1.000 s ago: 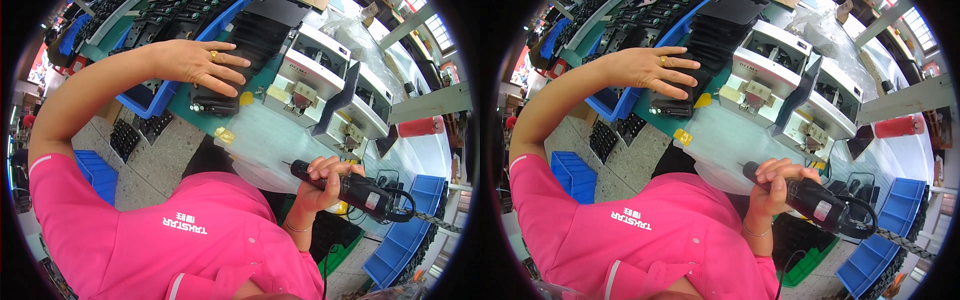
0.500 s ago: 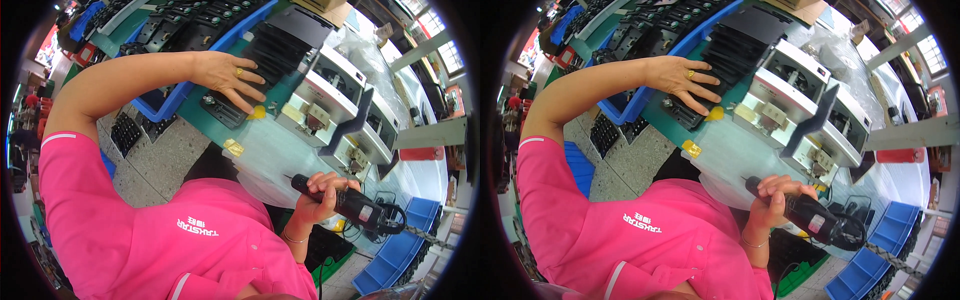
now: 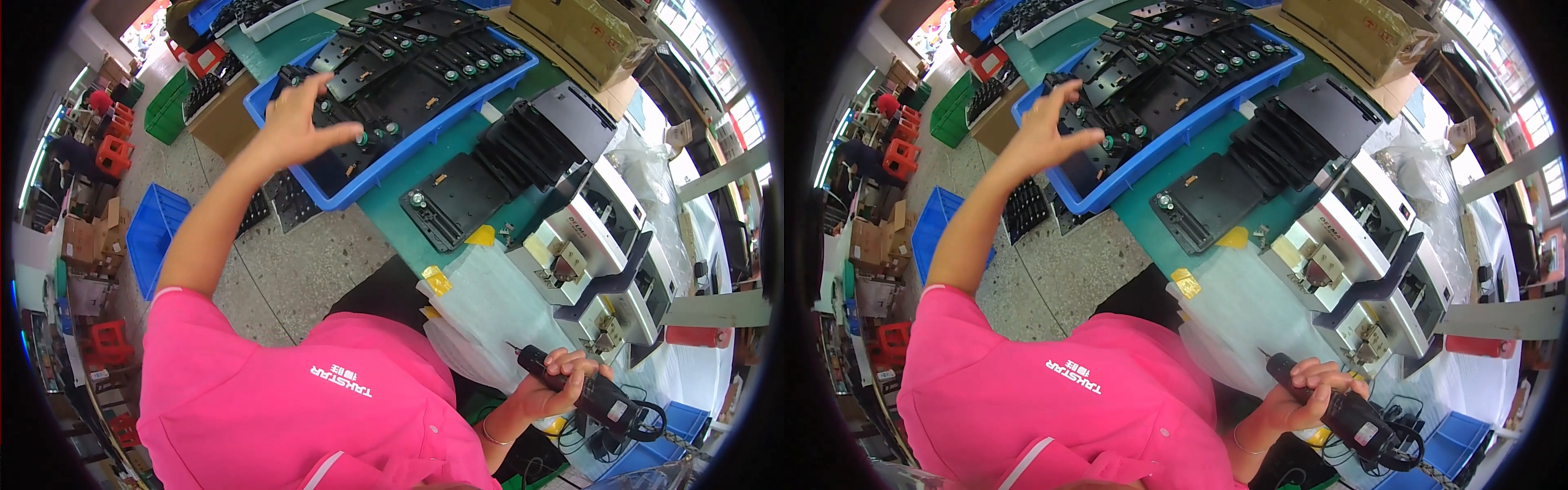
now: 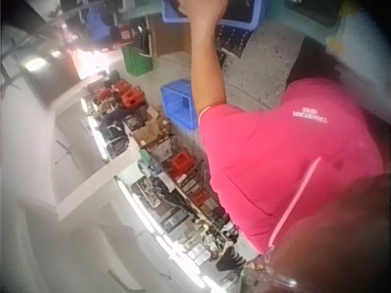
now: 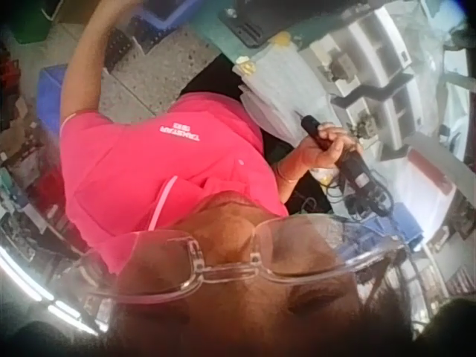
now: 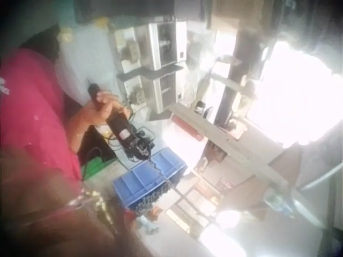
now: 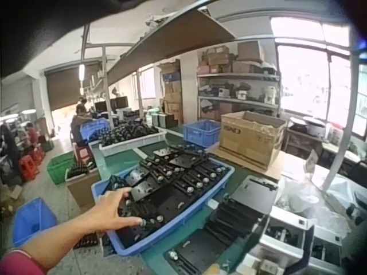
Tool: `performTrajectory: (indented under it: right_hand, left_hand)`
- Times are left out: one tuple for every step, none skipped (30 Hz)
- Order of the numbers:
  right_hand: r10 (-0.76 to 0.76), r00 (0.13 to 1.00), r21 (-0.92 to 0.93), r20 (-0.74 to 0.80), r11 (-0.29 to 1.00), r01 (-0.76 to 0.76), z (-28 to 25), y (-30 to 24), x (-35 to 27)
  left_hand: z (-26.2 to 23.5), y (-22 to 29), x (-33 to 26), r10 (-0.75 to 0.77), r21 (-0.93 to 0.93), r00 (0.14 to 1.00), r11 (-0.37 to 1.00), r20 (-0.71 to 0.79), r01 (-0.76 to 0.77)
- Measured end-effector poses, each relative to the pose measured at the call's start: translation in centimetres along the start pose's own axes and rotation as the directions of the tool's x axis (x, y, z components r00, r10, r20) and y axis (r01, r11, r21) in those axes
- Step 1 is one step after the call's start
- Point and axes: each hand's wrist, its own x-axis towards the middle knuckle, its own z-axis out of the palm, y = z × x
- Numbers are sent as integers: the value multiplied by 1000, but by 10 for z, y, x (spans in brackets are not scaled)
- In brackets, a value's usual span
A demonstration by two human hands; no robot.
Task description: The person assembles plastic housings by hand at a factory workbench, securing them with screws using an electric screwdriver.
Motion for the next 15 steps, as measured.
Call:
performTrajectory:
  right_hand:
    - [-1,1000,-1,4,1000,1,1,1,0]
    - [-2,1000,-9,15,1000,2,2,1,0]
    - [-2,1000,-17,28,1000,3,4,2,-1]
    - [-2,999,-20,34,1000,2,6,1,-3]
    - [7,999,-9,31,1000,-7,10,0,-4]
    - [14,1000,1,27,1000,-14,12,-1,-5]
    - [12,1000,-4,29,1000,-12,15,-2,-6]
    - [14,999,-7,42,1000,-13,18,-3,-8]
    - [14,998,-10,54,1000,-14,19,-4,-10]
    - [11,999,-16,52,1000,-10,21,-5,-11]
    - [19,999,-11,51,1000,-18,22,-5,-13]
    - [26,998,-7,50,1000,-26,22,-6,-15]
    - [24,999,-12,47,1000,-23,22,-7,-16]
    - [20,999,-17,48,1000,-19,20,-6,-17]
    - [17,999,-21,48,1000,-16,19,-7,-17]
  left_hand:
    - [3,4,-14,-26,4,1000,1000,1,26]
    - [8,10,-24,-53,8,999,999,3,53]
    - [13,12,-29,-72,26,997,997,6,72]
    - [18,14,-31,-78,22,997,997,6,78]
    - [23,17,-33,-97,29,994,995,-54,99]
    - [28,19,-33,-113,34,987,993,-114,117]
    - [31,21,-32,-125,13,987,992,-104,127]
    - [34,21,-33,-125,8,987,992,-102,127]
    - [37,22,-34,-139,25,985,990,-107,142]
    - [40,23,-34,-151,42,982,987,-111,156]
    - [42,23,-34,-148,39,983,987,-108,153]
    - [44,23,-33,-151,44,981,987,-119,157]
    - [45,23,-32,-154,50,980,986,-129,162]
    - [47,23,-32,-152,48,980,986,-126,159]
    - [48,24,-31,-161,39,978,985,-136,168]
